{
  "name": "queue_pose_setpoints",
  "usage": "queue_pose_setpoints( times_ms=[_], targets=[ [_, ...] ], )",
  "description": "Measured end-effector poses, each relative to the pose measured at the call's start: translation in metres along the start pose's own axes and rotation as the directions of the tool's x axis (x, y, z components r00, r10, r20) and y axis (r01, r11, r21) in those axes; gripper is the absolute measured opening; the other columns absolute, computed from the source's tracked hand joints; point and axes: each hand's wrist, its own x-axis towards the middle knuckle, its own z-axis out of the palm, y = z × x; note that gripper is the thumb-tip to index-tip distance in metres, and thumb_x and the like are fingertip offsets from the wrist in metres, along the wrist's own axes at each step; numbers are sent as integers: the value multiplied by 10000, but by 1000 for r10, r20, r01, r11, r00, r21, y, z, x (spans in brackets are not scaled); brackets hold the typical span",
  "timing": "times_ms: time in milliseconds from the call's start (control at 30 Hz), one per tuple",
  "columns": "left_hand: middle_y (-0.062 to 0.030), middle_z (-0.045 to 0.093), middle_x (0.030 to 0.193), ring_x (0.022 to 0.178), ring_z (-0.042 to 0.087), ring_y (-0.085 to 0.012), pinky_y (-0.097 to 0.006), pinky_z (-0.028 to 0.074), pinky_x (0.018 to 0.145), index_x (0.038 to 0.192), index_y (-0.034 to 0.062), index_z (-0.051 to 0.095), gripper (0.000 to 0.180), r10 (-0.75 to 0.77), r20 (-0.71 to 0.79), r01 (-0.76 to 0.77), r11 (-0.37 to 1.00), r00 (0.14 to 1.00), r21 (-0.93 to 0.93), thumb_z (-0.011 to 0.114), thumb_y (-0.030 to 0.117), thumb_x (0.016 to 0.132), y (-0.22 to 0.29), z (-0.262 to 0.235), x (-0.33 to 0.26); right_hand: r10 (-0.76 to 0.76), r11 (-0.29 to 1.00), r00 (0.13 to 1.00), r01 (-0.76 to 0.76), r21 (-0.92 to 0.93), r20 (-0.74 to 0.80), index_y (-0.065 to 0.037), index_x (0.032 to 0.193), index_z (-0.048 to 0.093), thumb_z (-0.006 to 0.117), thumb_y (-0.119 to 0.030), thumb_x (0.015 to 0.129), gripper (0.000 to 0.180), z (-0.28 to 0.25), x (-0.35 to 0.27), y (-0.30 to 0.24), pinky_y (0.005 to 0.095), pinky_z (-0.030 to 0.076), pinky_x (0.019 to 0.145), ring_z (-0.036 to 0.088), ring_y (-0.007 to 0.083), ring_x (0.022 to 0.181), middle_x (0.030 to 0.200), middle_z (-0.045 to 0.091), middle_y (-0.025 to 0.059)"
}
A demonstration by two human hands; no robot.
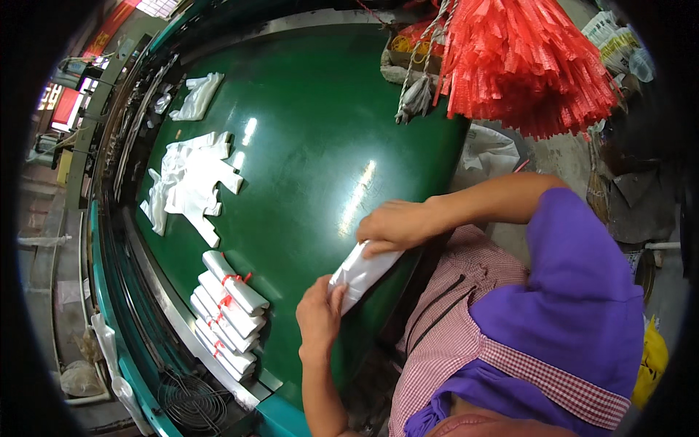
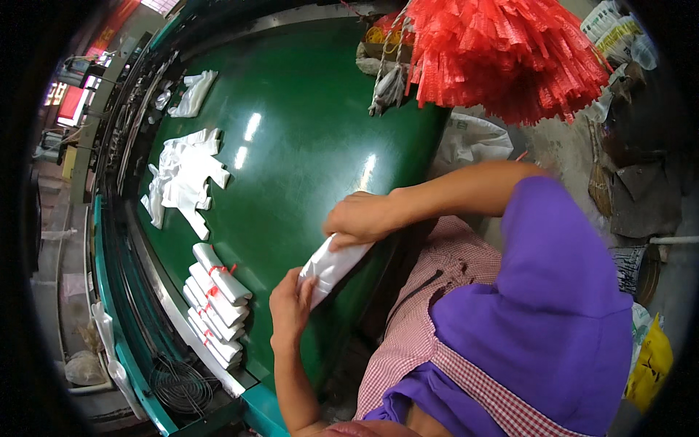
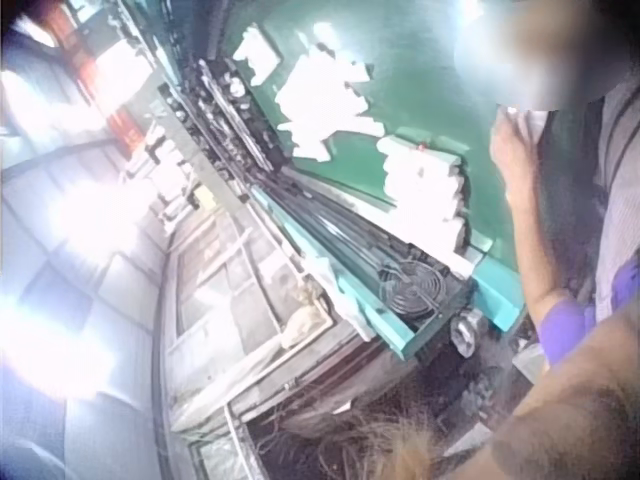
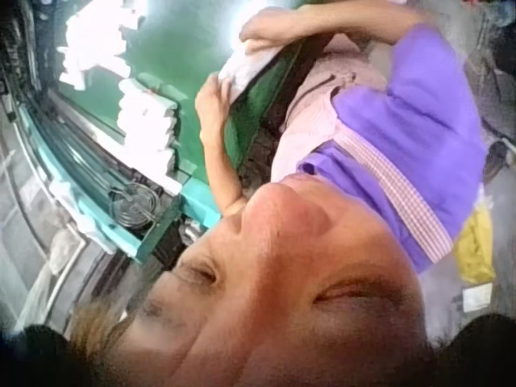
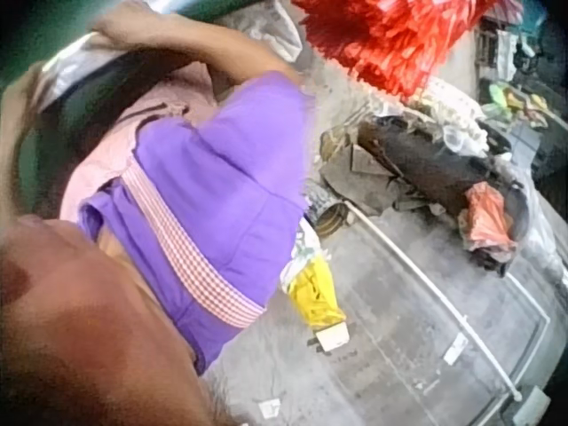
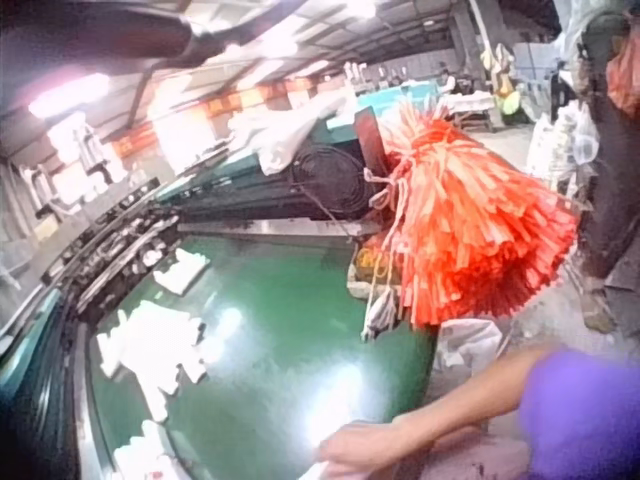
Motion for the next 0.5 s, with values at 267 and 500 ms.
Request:
queue_pose_setpoints(
  times_ms=[267, 500],
  targets=[
    [-166, 581, 1083, 989, 561, -319, -374, 453, 886, 1128, -34, 546, 414, 139, -85, -152, 973, 987, -173, 725, 113, 784, 24, 33, 12, 570, 446, 709, 157, 881, -415, -7, 1207, 515, 640, -266, 889, 429, 12, -8, 45, 299, 522, 608, 670, 223, 816, 905, 650, 127],
    [-122, 574, 879, 790, 569, -264, -328, 471, 737, 1022, -10, 593, 361, 225, 142, -165, 924, 964, -344, 768, 95, 724, 29, 36, 11, 753, 319, 298, 615, 721, -587, -4, 1062, 567, 509, -299, 986, 310, -44, -42, 126, 257, 529, 580, 653, 161, 749, 919, 652, 104]
  ],
)
